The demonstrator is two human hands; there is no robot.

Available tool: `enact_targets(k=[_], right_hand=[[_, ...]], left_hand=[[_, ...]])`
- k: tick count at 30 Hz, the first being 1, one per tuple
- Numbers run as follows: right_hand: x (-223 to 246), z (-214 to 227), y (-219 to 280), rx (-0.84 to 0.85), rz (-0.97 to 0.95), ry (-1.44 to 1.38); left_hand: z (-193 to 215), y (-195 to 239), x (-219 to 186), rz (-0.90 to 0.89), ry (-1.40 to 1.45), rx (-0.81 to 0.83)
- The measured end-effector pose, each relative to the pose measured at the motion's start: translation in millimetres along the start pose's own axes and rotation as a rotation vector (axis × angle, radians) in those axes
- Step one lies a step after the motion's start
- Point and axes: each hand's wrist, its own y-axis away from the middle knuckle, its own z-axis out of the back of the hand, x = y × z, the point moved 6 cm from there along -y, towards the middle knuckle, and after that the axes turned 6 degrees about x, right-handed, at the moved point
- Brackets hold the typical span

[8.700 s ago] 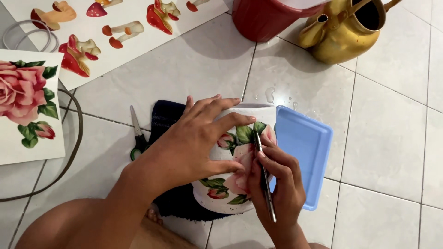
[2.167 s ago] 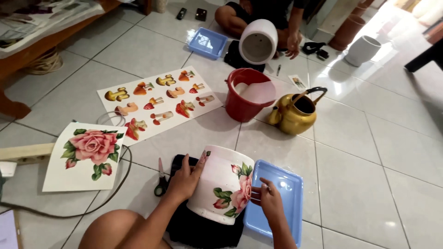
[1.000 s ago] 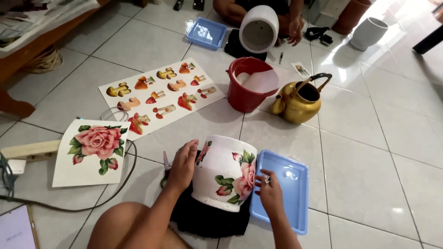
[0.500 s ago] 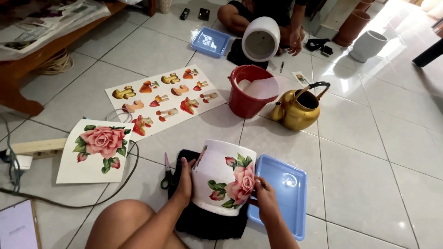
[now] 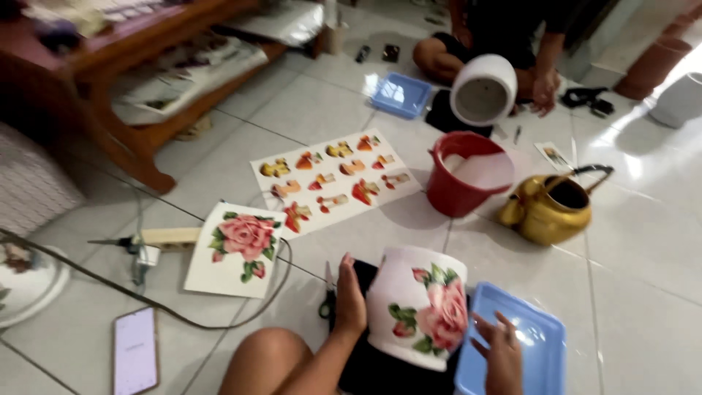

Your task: Refining the edges of a floral sticker applied to a white ceramic pot using a precision knife and smoothing it down by hand.

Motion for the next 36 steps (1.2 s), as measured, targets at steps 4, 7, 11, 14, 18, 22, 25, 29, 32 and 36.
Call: enact_targets(k=[4,7,11,14,18,22,25,29,32,36], right_hand=[[-23.5,107.1,-142.2,-0.139,-0.082,-0.221],[-34.3,131.8,-161.9,-0.065,-0.049,-0.331],[96.5,47.6,-14.1,-0.322,0.464,-0.34],[140.3,-8.8,50.0,-0.188,0.678,-0.101],[98.2,-3.0,36.7,-0.024,1.014,-0.016],[106.6,-35.9,41.4,-0.152,0.833,0.416],[95.2,-41.4,26.7,-0.138,0.769,0.456],[82.9,-48.3,11.4,-0.141,0.782,0.523],[77.8,-59.4,2.9,-0.012,0.82,0.354],[73.3,-57.5,-7.3,0.058,0.698,0.181]], left_hand=[[-62.6,83.0,-167.0,-0.781,-0.7,0.392],[-91.2,107.7,-203.1,-1.008,-0.861,0.657],[-114.9,106.0,-184.3,-1.095,-1.148,0.972],[-119.1,93.5,-163.6,-1.031,-1.193,0.998],[-122.2,84.3,-147.3,-0.99,-1.142,0.971],[-137.3,74.3,-145.9,-0.96,-1.052,0.941],[-143.1,58.6,-144.1,-0.921,-1.025,0.909],[-141.5,42.4,-142.8,-0.9,-0.993,0.906],[-140.8,37.2,-139.3,-0.86,-0.968,0.931],[-140.0,32.0,-136.1,-0.844,-0.958,0.942]])
